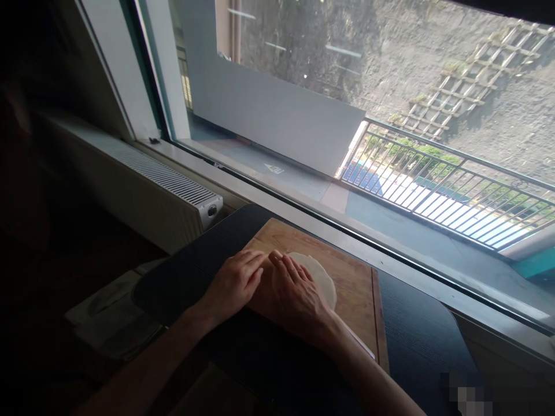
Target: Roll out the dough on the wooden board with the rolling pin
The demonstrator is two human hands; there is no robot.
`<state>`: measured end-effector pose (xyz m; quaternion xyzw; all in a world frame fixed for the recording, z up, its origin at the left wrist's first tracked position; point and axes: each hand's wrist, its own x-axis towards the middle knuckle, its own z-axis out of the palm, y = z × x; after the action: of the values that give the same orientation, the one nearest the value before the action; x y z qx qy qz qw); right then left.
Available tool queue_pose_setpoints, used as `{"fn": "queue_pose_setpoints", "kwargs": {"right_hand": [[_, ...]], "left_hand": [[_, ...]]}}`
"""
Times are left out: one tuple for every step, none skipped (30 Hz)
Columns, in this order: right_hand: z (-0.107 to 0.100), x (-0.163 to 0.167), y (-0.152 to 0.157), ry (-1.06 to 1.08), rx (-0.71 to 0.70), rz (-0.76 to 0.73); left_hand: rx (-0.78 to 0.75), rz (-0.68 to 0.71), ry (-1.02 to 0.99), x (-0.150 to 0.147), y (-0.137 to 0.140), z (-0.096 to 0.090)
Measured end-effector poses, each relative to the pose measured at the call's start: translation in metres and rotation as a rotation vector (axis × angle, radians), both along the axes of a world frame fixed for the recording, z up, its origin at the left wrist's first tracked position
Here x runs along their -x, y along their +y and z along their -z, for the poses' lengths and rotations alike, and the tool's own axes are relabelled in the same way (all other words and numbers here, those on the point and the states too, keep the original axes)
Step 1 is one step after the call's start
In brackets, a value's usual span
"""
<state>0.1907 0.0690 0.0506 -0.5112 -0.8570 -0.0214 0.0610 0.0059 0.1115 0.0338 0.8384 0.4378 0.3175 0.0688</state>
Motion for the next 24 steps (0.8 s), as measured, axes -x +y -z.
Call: {"fn": "queue_pose_setpoints", "kwargs": {"right_hand": [[0.001, -0.008, -0.010, -0.034, -0.017, 0.005], [0.003, -0.017, -0.018, -0.066, -0.033, 0.008], [0.004, -0.028, -0.024, -0.093, -0.043, 0.003], [0.004, -0.038, -0.027, -0.109, -0.044, -0.007], [0.004, -0.047, -0.026, -0.117, -0.035, -0.026], [0.003, -0.056, -0.022, -0.116, -0.023, -0.040], [0.003, -0.064, -0.015, -0.108, -0.016, -0.042], [0.003, -0.071, -0.005, -0.097, -0.014, -0.029], [0.003, -0.077, 0.006, -0.087, -0.017, -0.005], [0.004, -0.081, 0.017, -0.077, -0.025, 0.024], [0.005, -0.084, 0.026, -0.068, -0.032, 0.054], [0.006, -0.085, 0.033, -0.057, -0.039, 0.084], [0.007, -0.083, 0.035, -0.044, -0.043, 0.106], [0.007, -0.081, 0.034, -0.026, -0.047, 0.118], [0.006, -0.077, 0.029, -0.004, -0.050, 0.119], [0.005, -0.074, 0.022, 0.020, -0.046, 0.106], [0.002, -0.071, 0.012, 0.044, -0.033, 0.078], [-0.001, -0.071, 0.002, 0.068, -0.016, 0.048], [-0.003, -0.073, -0.007, 0.089, -0.001, 0.030], [-0.005, -0.078, -0.015, 0.106, 0.009, 0.038], [-0.005, -0.086, -0.021, 0.116, 0.008, 0.079], [-0.003, -0.095, -0.025, 0.120, -0.013, 0.152], [0.000, -0.105, -0.026, 0.121, -0.050, 0.242], [0.005, -0.115, -0.025, 0.118, -0.094, 0.334]], "left_hand": [[-0.018, 0.039, 0.024, -0.006, 0.003, 0.001], [-0.030, 0.072, 0.047, -0.013, 0.006, 0.001], [-0.038, 0.092, 0.066, -0.018, 0.008, 0.002], [-0.043, 0.100, 0.083, -0.024, 0.011, 0.002], [-0.049, 0.102, 0.101, -0.029, 0.014, 0.002], [-0.055, 0.104, 0.120, -0.034, 0.019, 0.001], [-0.061, 0.105, 0.140, -0.040, 0.025, 0.000], [-0.065, 0.110, 0.158, -0.046, 0.032, -0.002], [-0.062, 0.118, 0.175, -0.053, 0.040, -0.003], [-0.054, 0.127, 0.190, -0.058, 0.047, -0.004], [-0.045, 0.137, 0.201, -0.063, 0.053, -0.005], [-0.039, 0.148, 0.207, -0.065, 0.057, -0.005], [-0.042, 0.159, 0.206, -0.066, 0.057, -0.005], [-0.052, 0.170, 0.197, -0.064, 0.054, -0.004], [-0.066, 0.176, 0.180, -0.059, 0.048, -0.003], [-0.079, 0.178, 0.158, -0.053, 0.039, -0.001], [-0.087, 0.177, 0.135, -0.046, 0.029, 0.000], [-0.088, 0.172, 0.113, -0.039, 0.017, 0.001], [-0.086, 0.168, 0.097, -0.033, 0.007, 0.002], [-0.084, 0.163, 0.091, -0.028, -0.002, 0.002], [-0.080, 0.159, 0.096, -0.026, -0.009, 0.001], [-0.077, 0.154, 0.113, -0.027, -0.013, 0.000], [-0.072, 0.149, 0.137, -0.032, -0.014, -0.001], [-0.068, 0.138, 0.163, -0.039, -0.013, -0.002]]}}
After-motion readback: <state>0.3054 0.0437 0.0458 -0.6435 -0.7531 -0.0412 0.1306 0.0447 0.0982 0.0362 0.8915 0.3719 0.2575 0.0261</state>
